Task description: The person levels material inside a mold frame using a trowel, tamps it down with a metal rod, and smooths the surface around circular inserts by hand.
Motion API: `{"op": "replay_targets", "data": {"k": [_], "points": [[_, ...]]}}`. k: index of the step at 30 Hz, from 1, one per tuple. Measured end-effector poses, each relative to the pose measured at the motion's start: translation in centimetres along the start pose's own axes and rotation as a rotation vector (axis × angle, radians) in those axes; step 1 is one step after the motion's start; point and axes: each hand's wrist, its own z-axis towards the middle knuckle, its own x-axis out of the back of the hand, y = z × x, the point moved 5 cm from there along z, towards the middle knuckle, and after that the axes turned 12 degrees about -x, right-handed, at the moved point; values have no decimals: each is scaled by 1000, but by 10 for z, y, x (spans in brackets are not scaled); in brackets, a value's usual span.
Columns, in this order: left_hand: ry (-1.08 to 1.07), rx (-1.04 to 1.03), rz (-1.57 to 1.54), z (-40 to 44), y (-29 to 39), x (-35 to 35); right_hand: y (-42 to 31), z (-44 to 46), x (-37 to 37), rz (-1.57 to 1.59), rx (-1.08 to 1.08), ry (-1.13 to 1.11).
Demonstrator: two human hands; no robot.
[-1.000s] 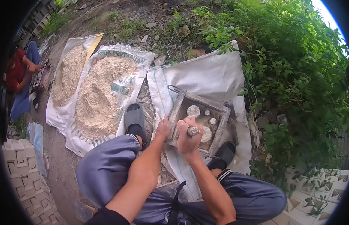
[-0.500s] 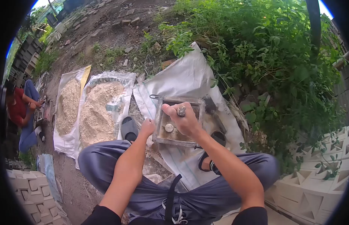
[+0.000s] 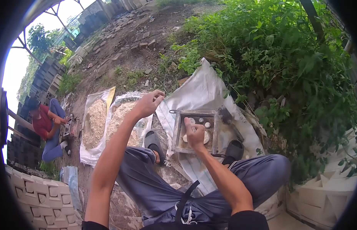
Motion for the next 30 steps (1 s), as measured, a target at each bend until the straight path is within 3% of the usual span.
{"op": "replay_targets", "data": {"k": [1, 4, 7, 10, 12, 17, 21, 25, 27, 30], "points": [[-114, 4, 16, -5, 11, -9, -10, -4, 3, -4, -10, -10], [-384, -95, 71, -3, 27, -42, -27, -10, -4, -23, 16, -317], [-493, -160, 132, 8, 20, -73, 18, -6, -12, -106, 14, -391], [-577, -145, 235, 21, -3, -95, 4, -7, -8, -75, -20, -246], [-829, -148, 353, 20, -19, -110, 6, -10, -6, 29, 52, -157], [-676, -207, -86, 23, -17, -94, 25, -3, -22, -185, 139, -225], [-656, -98, 15, 17, -39, -101, 27, 21, -41, -219, -6, -163], [-747, -99, -45, 7, -37, -113, 27, 7, -34, -196, 30, -176], [-781, -131, -27, 11, -34, -116, 41, 4, -35, -349, 223, -172], [-780, -134, 16, 17, -29, -114, 42, 11, -29, -115, 75, -148]]}}
